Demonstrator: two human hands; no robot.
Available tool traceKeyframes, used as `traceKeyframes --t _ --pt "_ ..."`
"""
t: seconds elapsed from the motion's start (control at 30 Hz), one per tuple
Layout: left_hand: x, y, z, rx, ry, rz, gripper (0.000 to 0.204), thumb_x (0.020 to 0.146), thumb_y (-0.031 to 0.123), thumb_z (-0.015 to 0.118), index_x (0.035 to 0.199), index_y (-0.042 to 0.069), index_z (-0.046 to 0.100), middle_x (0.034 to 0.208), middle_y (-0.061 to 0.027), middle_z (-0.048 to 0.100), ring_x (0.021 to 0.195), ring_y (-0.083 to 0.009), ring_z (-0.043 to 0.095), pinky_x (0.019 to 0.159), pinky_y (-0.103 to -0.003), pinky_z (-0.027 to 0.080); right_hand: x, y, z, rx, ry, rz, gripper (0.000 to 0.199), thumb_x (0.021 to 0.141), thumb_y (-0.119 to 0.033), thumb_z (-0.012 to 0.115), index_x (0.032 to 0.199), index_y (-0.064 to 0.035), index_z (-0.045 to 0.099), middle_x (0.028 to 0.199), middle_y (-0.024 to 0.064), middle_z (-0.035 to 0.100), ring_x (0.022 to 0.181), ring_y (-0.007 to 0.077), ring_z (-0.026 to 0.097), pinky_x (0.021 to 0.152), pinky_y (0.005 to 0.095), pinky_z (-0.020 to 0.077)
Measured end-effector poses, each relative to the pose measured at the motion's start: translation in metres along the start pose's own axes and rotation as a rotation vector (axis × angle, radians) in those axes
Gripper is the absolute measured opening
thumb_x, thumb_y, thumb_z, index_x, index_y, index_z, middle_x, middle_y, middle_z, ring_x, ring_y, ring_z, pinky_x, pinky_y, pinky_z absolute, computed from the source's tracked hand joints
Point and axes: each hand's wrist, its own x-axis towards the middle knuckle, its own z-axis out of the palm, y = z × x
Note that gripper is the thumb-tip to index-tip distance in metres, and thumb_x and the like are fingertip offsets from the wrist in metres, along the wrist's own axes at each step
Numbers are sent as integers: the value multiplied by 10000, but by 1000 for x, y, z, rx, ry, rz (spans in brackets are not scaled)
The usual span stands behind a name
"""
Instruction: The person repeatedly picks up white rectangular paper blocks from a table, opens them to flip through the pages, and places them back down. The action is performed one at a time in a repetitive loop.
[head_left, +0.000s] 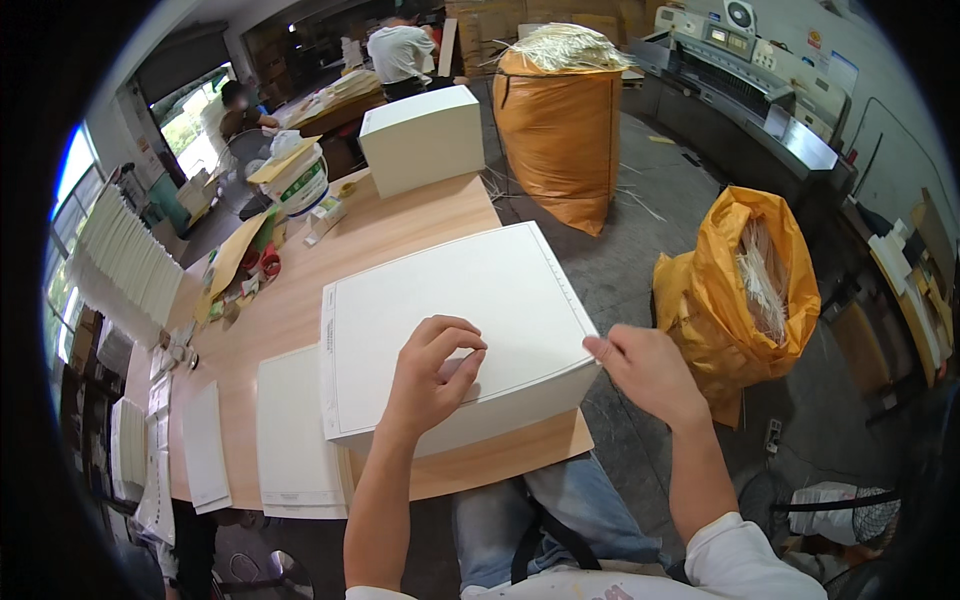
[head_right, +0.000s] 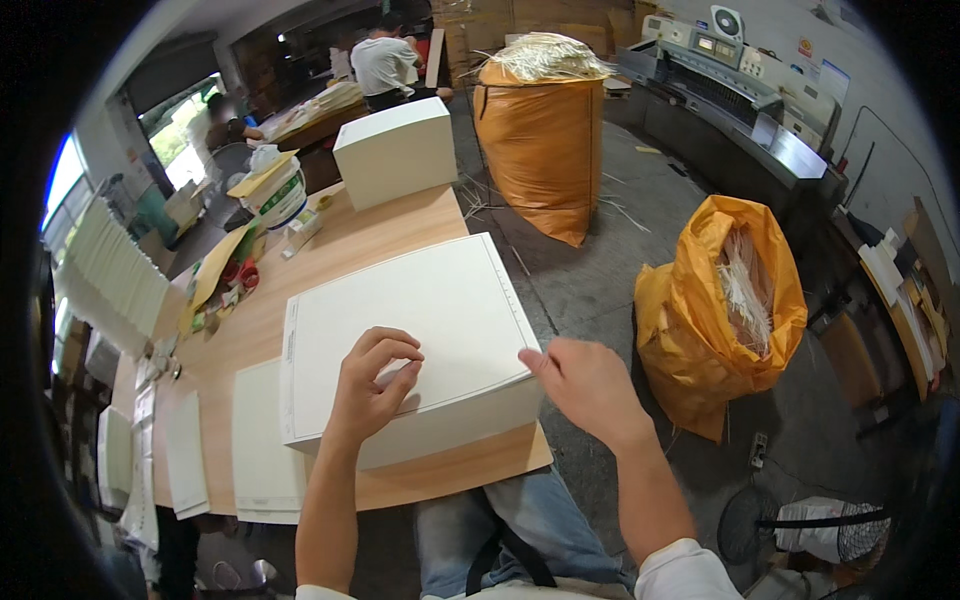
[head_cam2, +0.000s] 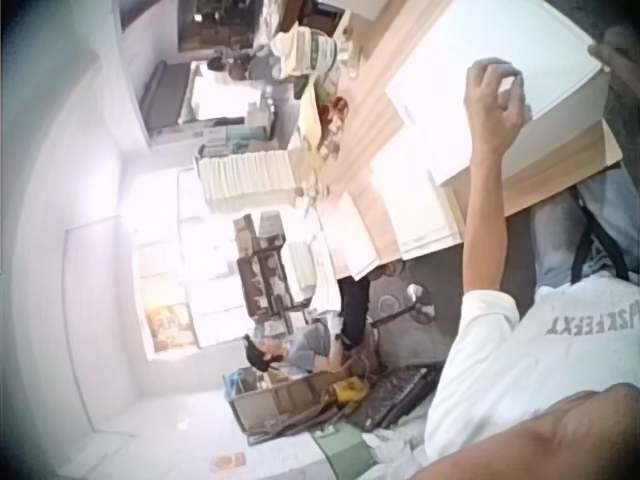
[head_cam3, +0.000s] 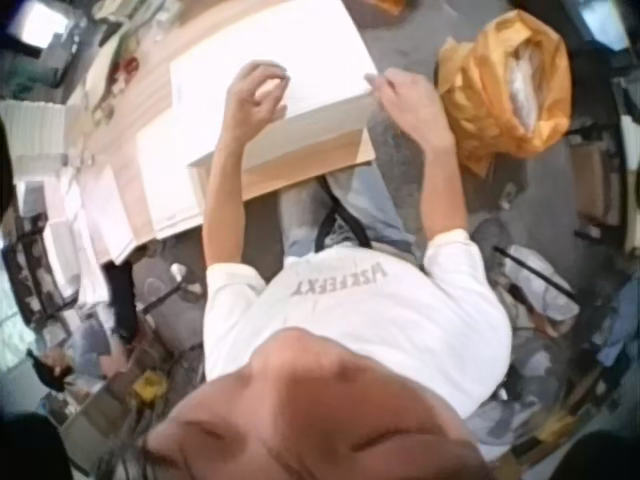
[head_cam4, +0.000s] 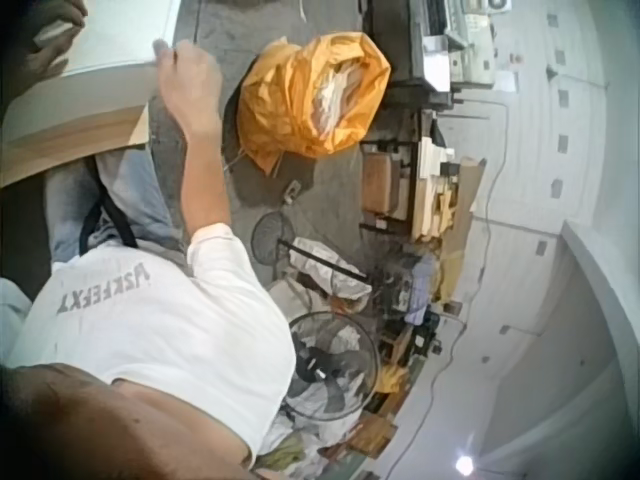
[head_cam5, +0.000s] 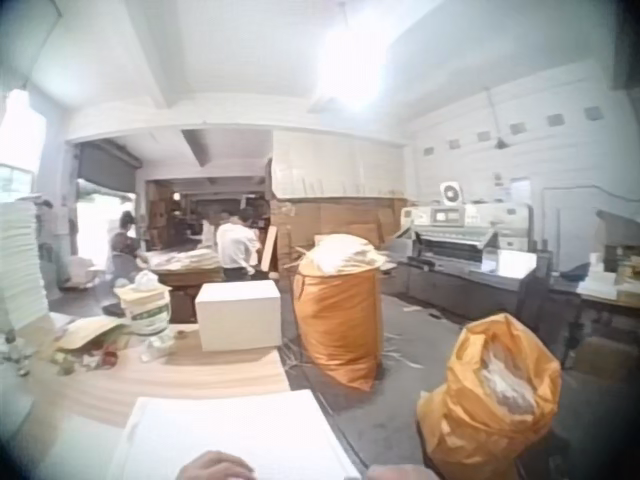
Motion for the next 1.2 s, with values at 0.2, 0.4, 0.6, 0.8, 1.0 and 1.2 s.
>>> traceKeyframes --t 0.2,0.4,0.6,0.8,1.0,1.2 --pt "1 3 1 -109 -68 -97 132 950 82 755 1078 48 763 1205 -129 728 1122 -304 709 969 -395 561 20 -37 47 276 414 -117 458 1030 -321 760 776 -30 514 633 89 543 566 188 555 540 373 438" --pt "2 5 -4 -74 -100 -77 337 865 224 896 1149 84 781 1268 -121 717 1185 -311 695 1002 -413 563 32 -39 34 905 192 70 380 1072 -232 680 754 -110 513 651 -41 523 545 52 486 487 243 375" --pt "2 7 -8 -97 -116 -14 558 700 263 1008 1180 91 779 1294 -103 717 1203 -289 694 1023 -410 559 35 -44 24 1269 103 191 353 1081 -222 637 756 -120 540 639 -35 534 534 67 542 481 237 395" --pt "1 -1 -7 -132 -101 -49 577 674 179 1015 1187 78 771 1278 -109 730 1197 -270 696 1029 -391 546 35 -41 24 1241 110 191 361 1070 -253 670 751 -133 553 632 -32 554 536 75 582 474 235 406" --pt "0 11 -2 -295 -17 -168 485 909 51 828 1378 114 721 1459 -144 648 1241 -291 699 1031 -381 560 36 -47 26 897 202 112 417 1050 -324 722 748 -100 543 611 -36 524 533 70 545 486 235 412" --pt "3 8 -3 -85 -110 79 510 850 106 905 1328 109 725 1523 -156 598 1385 -335 606 1092 -425 541 38 -44 21 1167 92 185 353 1062 -246 677 758 -104 570 659 -19 578 543 83 588 489 230 413"
